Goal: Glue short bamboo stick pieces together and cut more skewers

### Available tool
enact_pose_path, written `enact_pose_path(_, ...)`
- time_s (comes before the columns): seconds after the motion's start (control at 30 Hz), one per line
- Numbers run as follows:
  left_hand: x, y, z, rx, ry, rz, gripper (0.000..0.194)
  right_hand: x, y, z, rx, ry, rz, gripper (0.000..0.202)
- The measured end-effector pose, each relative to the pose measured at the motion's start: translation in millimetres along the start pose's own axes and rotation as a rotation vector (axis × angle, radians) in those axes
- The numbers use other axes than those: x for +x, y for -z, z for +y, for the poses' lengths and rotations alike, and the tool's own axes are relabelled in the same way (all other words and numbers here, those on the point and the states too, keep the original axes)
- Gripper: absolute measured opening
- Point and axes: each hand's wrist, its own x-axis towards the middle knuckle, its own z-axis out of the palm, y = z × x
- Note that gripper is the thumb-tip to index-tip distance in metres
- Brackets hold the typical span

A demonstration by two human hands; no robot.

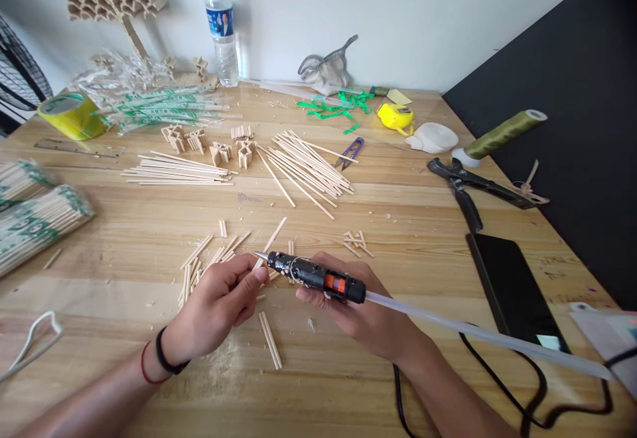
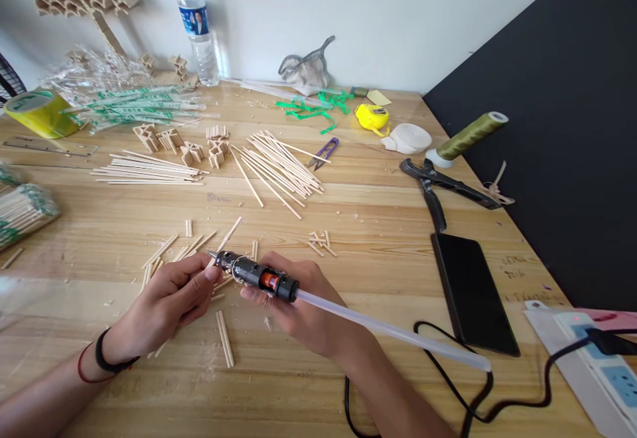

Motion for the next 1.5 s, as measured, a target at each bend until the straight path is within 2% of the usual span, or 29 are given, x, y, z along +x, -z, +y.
enact_pose_path(0.1, 1.2, 0.4, -1.2, -0.035, -0.004, -0.002, 0.047, -0.1, -0.8, 0.2, 0.007, 0.0, -0.002, 0.017)
enact_pose_path(0.3, -0.4, 1.8, -0.5, 0.025, -0.031, 0.016, 0.051, -0.4, 1.3, 3.0, 0.005, 0.01, 0.105, 0.019)
enact_pose_path(0.47, -1.2, 1.2, -1.9, 0.01, -0.023, 0.001, 0.049, -0.4, 0.7, 2.6, 0.026, 0.006, 0.019, 0.015)
enact_pose_path(0.63, -0.3, 2.4, -2.1, 0.062, -0.017, 0.016, 0.052, -0.9, 1.9, 3.0, 0.007, -0.002, 0.101, 0.018)
enact_pose_path(0.83, -0.7, 2.4, -6.2, 0.004, 0.008, -0.007, 0.046, -0.7, 1.1, -1.3, 0.018, -0.024, -0.011, 0.019)
enact_pose_path(1.0, -1.1, 2.0, -5.4, 0.052, -0.003, 0.02, 0.05, -0.4, 1.4, 0.7, 0.002, 0.015, 0.107, 0.017)
enact_pose_path(1.2, -1.1, 1.0, -1.7, 0.021, 0.012, -0.004, 0.047, -1.5, -1.1, -0.2, 0.011, -0.032, -0.01, 0.022)
enact_pose_path(1.4, -0.7, 1.0, -0.1, 0.097, 0.001, 0.026, 0.052, -0.9, -0.3, 1.3, -0.021, -0.021, 0.127, 0.024)
enact_pose_path(1.5, -0.3, 1.4, -0.6, 0.112, -0.002, 0.022, 0.052, -1.2, 0.2, 1.5, -0.009, -0.018, 0.088, 0.024)
